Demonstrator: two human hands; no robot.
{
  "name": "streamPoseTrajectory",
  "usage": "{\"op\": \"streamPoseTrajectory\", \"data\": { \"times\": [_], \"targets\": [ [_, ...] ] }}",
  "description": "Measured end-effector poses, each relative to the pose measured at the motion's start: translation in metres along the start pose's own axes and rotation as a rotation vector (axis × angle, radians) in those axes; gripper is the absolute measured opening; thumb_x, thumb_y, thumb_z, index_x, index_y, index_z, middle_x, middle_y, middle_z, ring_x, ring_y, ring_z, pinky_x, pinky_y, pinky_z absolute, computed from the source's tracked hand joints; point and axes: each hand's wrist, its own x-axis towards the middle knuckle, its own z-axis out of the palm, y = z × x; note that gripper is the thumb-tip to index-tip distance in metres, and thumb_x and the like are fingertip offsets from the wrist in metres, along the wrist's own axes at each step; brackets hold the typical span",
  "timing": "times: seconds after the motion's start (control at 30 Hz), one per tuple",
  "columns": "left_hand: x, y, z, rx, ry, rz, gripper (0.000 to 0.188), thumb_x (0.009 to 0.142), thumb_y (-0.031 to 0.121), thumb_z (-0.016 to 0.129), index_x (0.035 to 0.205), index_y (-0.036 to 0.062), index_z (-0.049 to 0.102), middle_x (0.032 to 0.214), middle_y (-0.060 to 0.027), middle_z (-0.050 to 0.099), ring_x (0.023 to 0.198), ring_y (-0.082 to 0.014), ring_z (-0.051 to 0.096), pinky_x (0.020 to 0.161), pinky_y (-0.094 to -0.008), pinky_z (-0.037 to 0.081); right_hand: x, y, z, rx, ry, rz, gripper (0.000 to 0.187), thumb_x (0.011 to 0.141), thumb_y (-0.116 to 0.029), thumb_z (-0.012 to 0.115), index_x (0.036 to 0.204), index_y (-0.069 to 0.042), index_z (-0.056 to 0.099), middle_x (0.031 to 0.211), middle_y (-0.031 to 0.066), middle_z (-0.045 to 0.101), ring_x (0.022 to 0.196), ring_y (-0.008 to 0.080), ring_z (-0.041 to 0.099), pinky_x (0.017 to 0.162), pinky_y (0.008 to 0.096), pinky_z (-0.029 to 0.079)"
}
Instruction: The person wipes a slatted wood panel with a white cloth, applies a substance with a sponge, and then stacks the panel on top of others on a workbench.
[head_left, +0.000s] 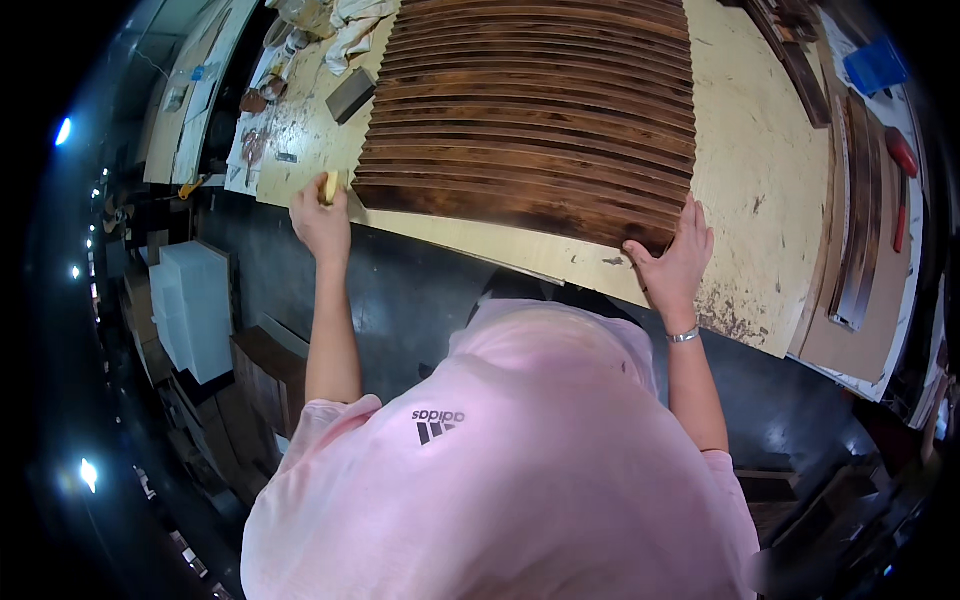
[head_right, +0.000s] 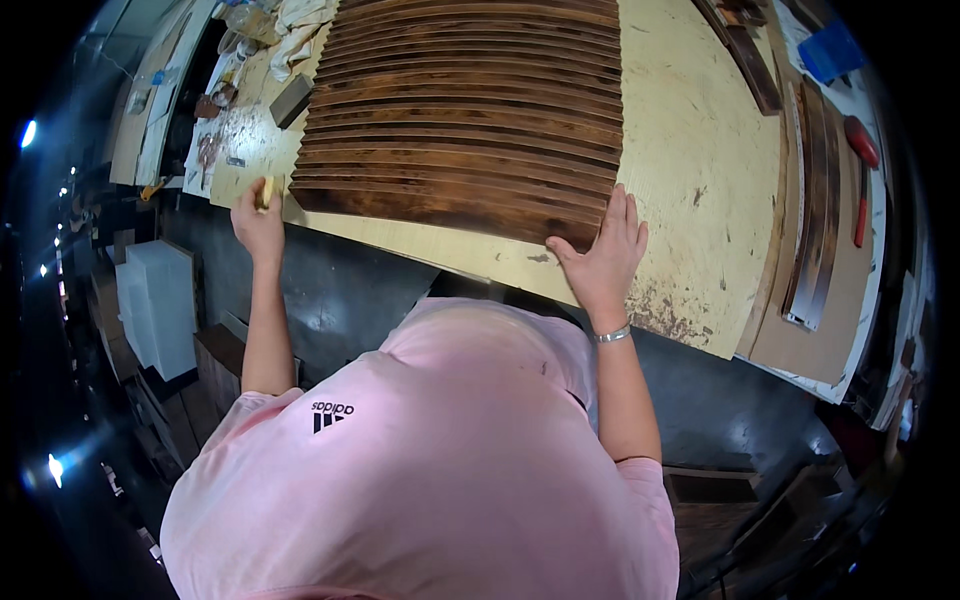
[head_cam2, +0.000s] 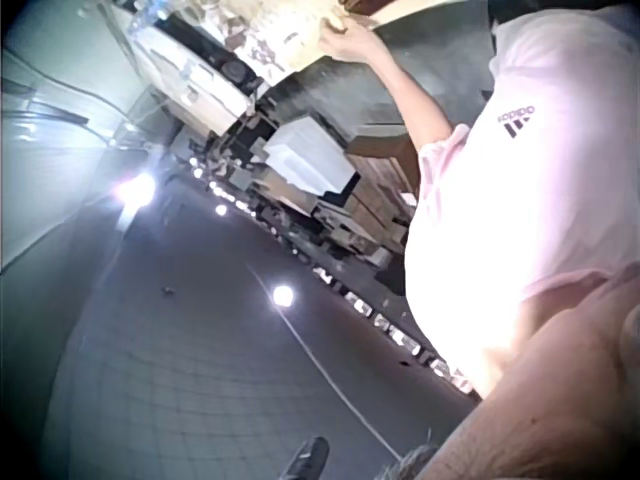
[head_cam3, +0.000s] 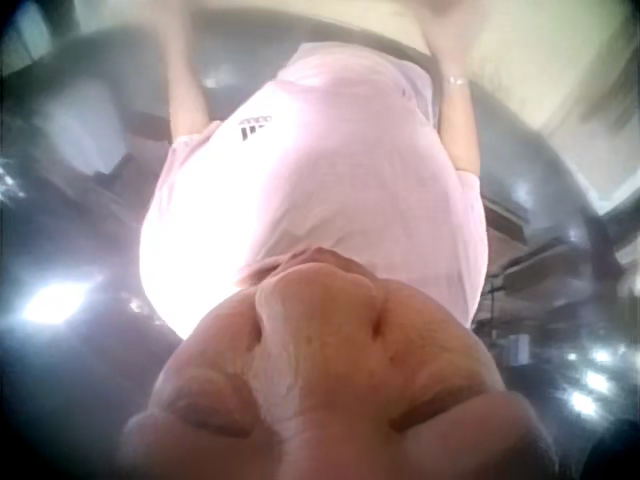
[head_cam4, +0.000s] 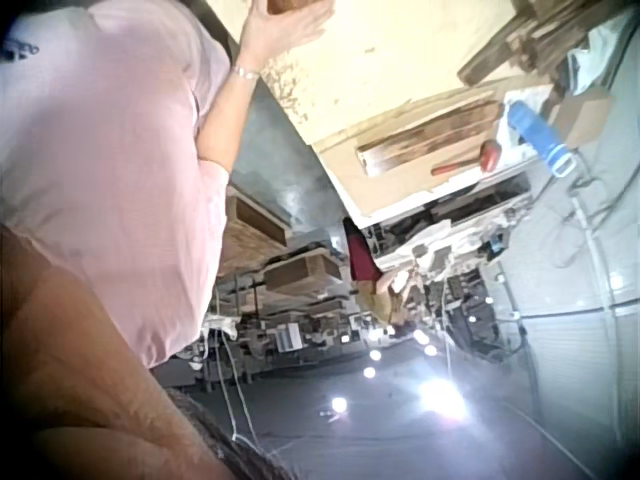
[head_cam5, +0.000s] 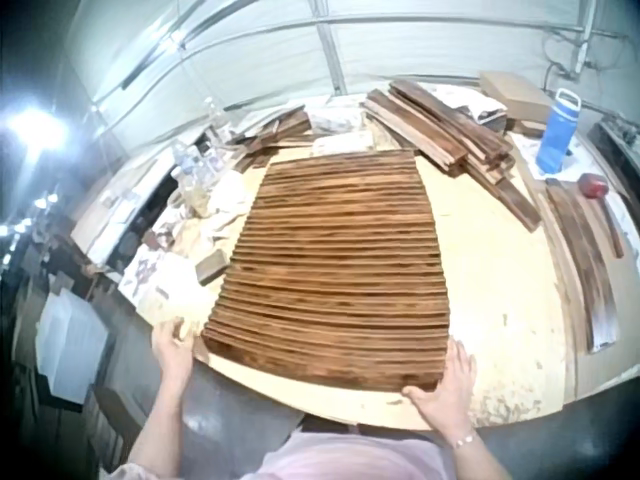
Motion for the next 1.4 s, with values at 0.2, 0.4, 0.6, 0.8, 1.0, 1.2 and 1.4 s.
{"op": "streamPoseTrajectory", "data": {
  "times": [0.2, 0.4, 0.6, 0.8, 1.0, 1.2, 1.4],
  "targets": [
    [-0.032, 0.159, 0.005, -0.339, -0.324, 0.590, 0.035, 0.074, 0.006, 0.073, 0.109, 0.0094, 0.070, 0.108, -0.0104, 0.067, 0.103, -0.0309, 0.062, 0.091, -0.0421, 0.049, 0.000, -0.001, -0.003, -0.023, -0.022, 0.018, 0.114, 0.067, -0.044, 0.088, 0.154, 0.001, 0.030, 0.159, 0.0168, 0.037, 0.147, 0.0359, 0.032, 0.121, 0.0532, 0.019],
    [0.017, 0.010, -0.011, -0.012, -0.110, 0.163, 0.035, 0.077, 0.003, 0.070, 0.110, 0.0137, 0.073, 0.109, -0.0087, 0.067, 0.102, -0.0290, 0.062, 0.091, -0.0404, 0.049, -0.001, -0.001, -0.001, -0.011, -0.011, 0.004, 0.113, 0.067, -0.044, 0.088, 0.153, 0.001, 0.031, 0.158, 0.0171, 0.037, 0.147, 0.0362, 0.031, 0.121, 0.0531, 0.019],
    [0.023, 0.075, -0.017, -0.183, -0.257, 0.607, 0.039, 0.071, -0.003, 0.065, 0.106, 0.0116, 0.072, 0.109, -0.0071, 0.065, 0.106, -0.0307, 0.060, 0.092, -0.0407, 0.049, 0.000, 0.000, -0.001, -0.029, 0.005, -0.013, 0.113, 0.068, -0.048, 0.086, 0.153, 0.001, 0.031, 0.158, 0.0179, 0.038, 0.146, 0.0367, 0.033, 0.120, 0.0535, 0.020],
    [0.050, -0.020, -0.007, 0.027, -0.135, 0.309, 0.038, 0.068, -0.004, 0.065, 0.101, 0.0149, 0.073, 0.109, -0.0054, 0.066, 0.106, -0.0298, 0.059, 0.095, -0.0404, 0.048, 0.001, -0.003, -0.003, -0.011, 0.005, 0.002, 0.112, 0.067, -0.046, 0.087, 0.152, 0.002, 0.033, 0.156, 0.0184, 0.040, 0.146, 0.0368, 0.033, 0.119, 0.0535, 0.021],
    [0.039, 0.034, -0.023, -0.090, -0.325, 0.611, 0.039, 0.068, -0.005, 0.065, 0.101, 0.0148, 0.073, 0.107, -0.0025, 0.066, 0.104, -0.0297, 0.059, 0.095, -0.0395, 0.048, 0.001, -0.003, -0.004, -0.010, 0.008, -0.007, 0.111, 0.066, -0.046, 0.087, 0.151, 0.003, 0.034, 0.156, 0.0185, 0.041, 0.146, 0.0365, 0.033, 0.119, 0.0530, 0.021],
    [0.042, -0.023, -0.028, 0.003, -0.170, 0.299, 0.037, 0.071, -0.003, 0.064, 0.102, 0.0130, 0.074, 0.109, -0.0050, 0.067, 0.104, -0.0299, 0.059, 0.093, -0.0393, 0.050, -0.001, -0.005, -0.003, -0.001, 0.006, -0.003, 0.113, 0.066, -0.049, 0.086, 0.151, 0.003, 0.034, 0.155, 0.0194, 0.041, 0.145, 0.0374, 0.034, 0.119, 0.0530, 0.022],
    [0.029, 0.100, 0.007, -0.414, -0.285, 0.422, 0.033, 0.075, 0.001, 0.069, 0.107, 0.0058, 0.071, 0.112, -0.0097, 0.067, 0.106, -0.0292, 0.062, 0.094, -0.0381, 0.050, -0.001, 0.001, -0.001, -0.028, 0.028, -0.023, 0.116, 0.066, -0.054, 0.085, 0.152, 0.002, 0.032, 0.155, 0.0203, 0.041, 0.144, 0.0386, 0.035, 0.118, 0.0551, 0.023]
  ]
}}
